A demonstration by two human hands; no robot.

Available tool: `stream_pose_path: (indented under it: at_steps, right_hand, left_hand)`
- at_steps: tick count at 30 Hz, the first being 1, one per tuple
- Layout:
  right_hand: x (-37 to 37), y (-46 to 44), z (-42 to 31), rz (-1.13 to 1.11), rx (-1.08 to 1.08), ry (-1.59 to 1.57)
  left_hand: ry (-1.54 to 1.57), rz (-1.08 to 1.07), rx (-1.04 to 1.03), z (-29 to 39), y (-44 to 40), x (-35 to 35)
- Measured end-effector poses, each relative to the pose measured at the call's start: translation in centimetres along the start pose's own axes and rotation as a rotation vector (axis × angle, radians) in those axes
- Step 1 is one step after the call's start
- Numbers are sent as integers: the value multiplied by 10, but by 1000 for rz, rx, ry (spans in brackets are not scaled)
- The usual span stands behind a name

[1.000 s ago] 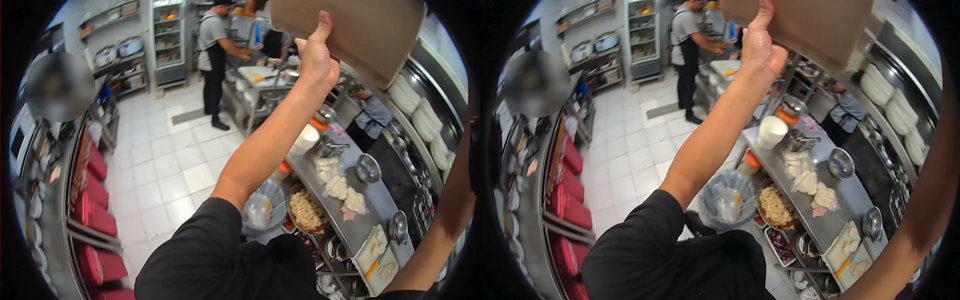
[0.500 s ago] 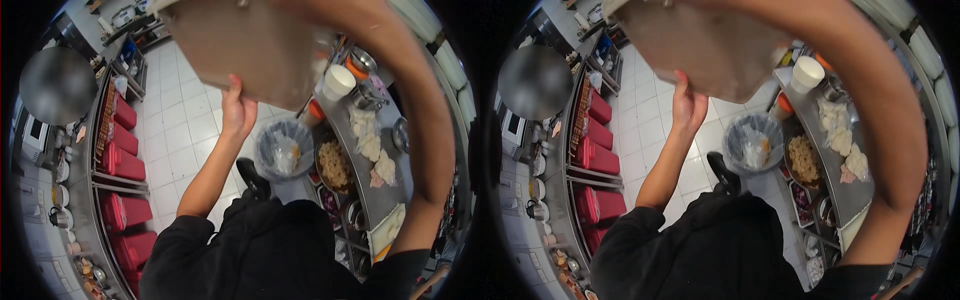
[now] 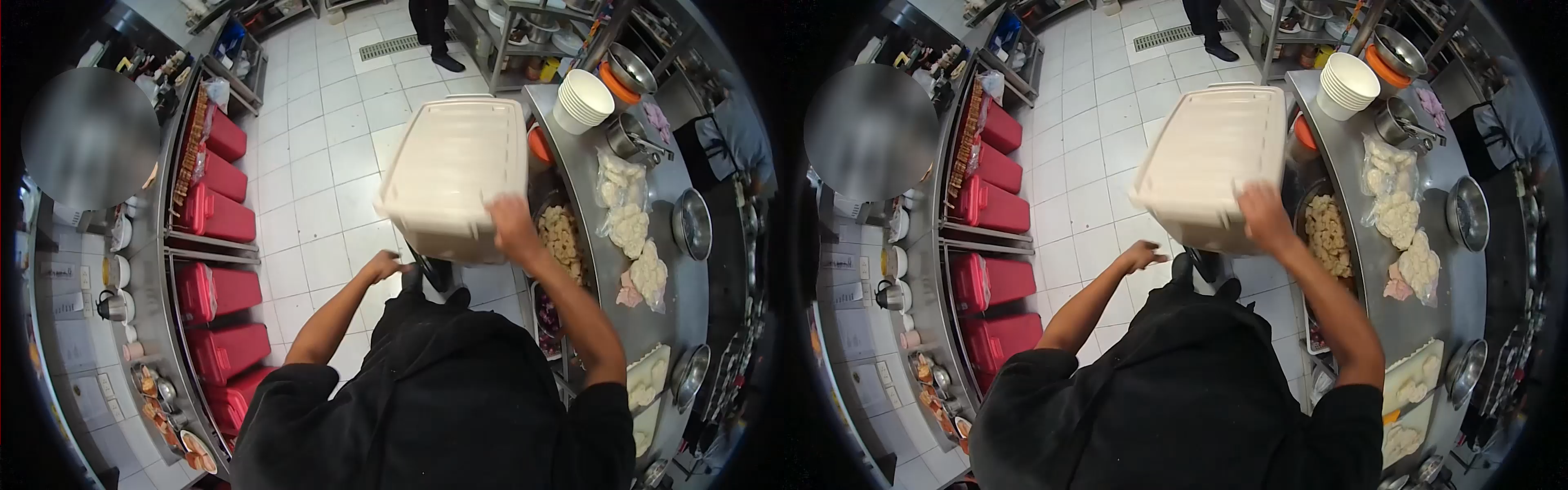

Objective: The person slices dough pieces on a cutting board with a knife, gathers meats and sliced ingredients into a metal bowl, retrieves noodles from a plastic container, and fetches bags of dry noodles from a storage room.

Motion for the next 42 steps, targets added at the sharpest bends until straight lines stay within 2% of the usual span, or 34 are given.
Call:
stream_pose_path:
  at_steps: [2,3,4,5,6,8,10,12,13,15,16,17,19,20,21,23,25,27,29,30,31,32,33,35,36,37,38,40,41,42]
  right_hand:
    - [-9,76,-11,-61,18,-11]
    - [-5,89,-5,-54,-4,-13]
    - [1,106,1,-23,-86,19]
    - [7,116,10,13,-156,59]
    - [5,120,15,-1,-189,62]
    - [5,124,14,5,-245,80]
    - [2,131,13,-1,-288,104]
    - [10,157,33,102,-637,301]
    - [7,159,29,98,-657,314]
    - [15,178,28,229,-938,290]
    - [9,199,25,264,-1021,291]
    - [3,211,15,265,-1077,332]
    - [-26,259,-1,816,-1689,-167]
    - [-43,250,-22,974,-2046,-677]
    - [-52,255,-29,1002,-2078,-647]
    - [-75,245,-26,1035,-1906,-787]
    - [-82,257,-26,1102,-1988,-764]
    - [-77,258,-28,1185,-1924,-674]
    - [-78,270,-30,1119,-1873,-593]
    - [-86,277,-35,1310,-1861,-774]
    - [-92,282,-39,1496,-1829,-957]
    - [-96,283,-43,1447,-1877,-1037]
    - [-99,287,-42,1435,-1879,-1040]
    - [-95,298,-45,1506,-1987,-751]
    - [-89,305,-50,1513,-2066,-530]
    - [-79,292,-44,1500,-2064,-547]
    - [-70,272,-34,1328,-2012,-494]
    - [-62,241,-21,1099,-1926,-416]
    - [-60,239,-17,1104,-1925,-415]
    - [-57,241,-14,1135,-1947,-398]
  left_hand:
    - [27,375,120,-49,5,54]
    - [7,640,56,-55,8,89]
    - [-58,707,108,-20,28,116]
    - [60,849,-32,23,41,138]
    - [118,901,-227,64,40,152]
    - [42,883,-488,139,6,173]
    - [35,835,-658,210,-25,184]
    - [-40,776,-660,249,-65,187]
    - [-41,754,-670,251,-83,185]
    - [-187,745,-433,237,-136,183]
    - [-98,516,-414,236,-161,172]
    - [-147,456,-435,243,-176,162]
    - [-130,366,-491,255,-204,152]
    - [-148,318,-500,264,-203,145]
    - [-222,318,-458,273,-205,146]
    - [-299,300,-425,286,-216,147]
    - [-295,322,-422,293,-232,148]
    - [-361,356,-451,306,-214,147]
    - [-392,364,-418,309,-228,146]
    - [-394,361,-412,308,-239,148]
    - [-276,264,-385,298,-260,143]
    - [-152,173,-355,288,-273,137]
    - [-147,178,-348,280,-284,137]
    - [103,150,-337,272,-284,138]
    - [106,164,-331,262,-282,143]
    - [-79,258,-355,254,-264,154]
    - [-276,356,-371,242,-250,168]
    - [-101,268,-275,222,-221,153]
    - [47,203,-199,227,-195,150]
    - [49,201,-206,235,-187,154]
Point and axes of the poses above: each hand's wrist, its own y-axis away from the middle knuckle, its own x-axis out of the back of the hand, z = x × y, the point moved 9 cm from there along -y, towards the middle knuckle, and after that the axes turned 9 degrees about z, right-handed, at the moved point
